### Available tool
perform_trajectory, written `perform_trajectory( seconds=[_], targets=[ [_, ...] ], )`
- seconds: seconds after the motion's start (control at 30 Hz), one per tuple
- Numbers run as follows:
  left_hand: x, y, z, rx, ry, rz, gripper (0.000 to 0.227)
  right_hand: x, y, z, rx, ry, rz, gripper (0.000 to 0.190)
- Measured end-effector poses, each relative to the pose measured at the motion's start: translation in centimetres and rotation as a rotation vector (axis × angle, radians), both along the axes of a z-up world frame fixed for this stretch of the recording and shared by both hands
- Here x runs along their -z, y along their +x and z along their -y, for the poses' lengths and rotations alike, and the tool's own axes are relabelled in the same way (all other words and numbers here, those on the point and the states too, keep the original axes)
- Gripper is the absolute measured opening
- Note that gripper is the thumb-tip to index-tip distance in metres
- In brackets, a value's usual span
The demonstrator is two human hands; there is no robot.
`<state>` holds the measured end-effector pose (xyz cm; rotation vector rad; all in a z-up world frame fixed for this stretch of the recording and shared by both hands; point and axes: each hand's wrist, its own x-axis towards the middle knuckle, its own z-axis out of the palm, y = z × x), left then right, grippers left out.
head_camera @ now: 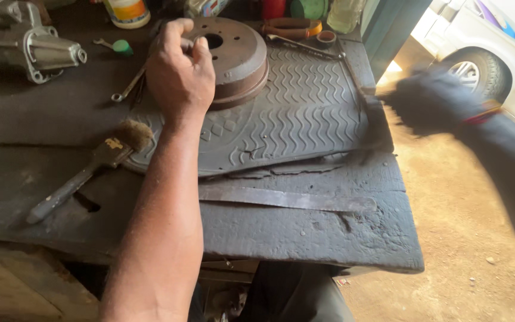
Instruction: The person scrapes and wipes a rusty brake drum using a metal strip and a bundle of fibers on a workbench.
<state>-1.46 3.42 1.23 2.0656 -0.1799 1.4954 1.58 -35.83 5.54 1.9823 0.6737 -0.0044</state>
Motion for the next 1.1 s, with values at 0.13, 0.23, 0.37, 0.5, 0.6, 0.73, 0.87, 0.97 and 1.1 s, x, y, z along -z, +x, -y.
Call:
perform_trajectory(
  seconds=[0.13,0.23,0.37,0.5,0.6,0.73,0.87,0.97,1.1],
  targets=[
    [0.1,0.6,0.5,-0.005,-0.019,-0.008,0.025,-4.8,-1.4,1.7,0.309,0.413,0.168,0.039],
    [0.6,0.5,1.4,0.059,-0.059,-0.111,0.025,-5.5,-3.0,-2.1,-0.198,0.906,0.028,0.083],
    [0.3,0.4,1.0,0.050,-0.070,-0.168,0.024,-3.6,-3.4,-11.5,-0.125,1.139,-0.250,0.048],
    [0.5,0.3,0.9,-0.004,-0.069,-0.136,0.024,1.7,-5.0,-15.3,-0.842,1.141,-0.058,0.062],
    [0.5,0.3,0.4,-0.063,-0.030,0.005,0.025,3.2,-2.4,-14.4,-0.646,1.230,-0.129,0.053],
    [0.3,1.1,0.0,-0.046,-0.288,-0.172,0.026,1.5,2.4,-11.5,-0.122,1.324,-0.191,0.023],
    [0.8,1.6,-0.1,-0.096,-0.219,-0.124,0.030,2.7,5.8,-13.1,-0.176,1.545,-0.312,0.024],
    [0.9,1.6,-0.3,-0.099,-0.249,-0.157,0.031,7.2,6.2,-16.6,-0.345,1.352,0.032,0.052],
    [0.9,1.9,-0.7,-0.044,-0.367,-0.230,0.031,7.0,3.0,-17.0,-0.006,1.474,-0.225,0.024]
  ],
)
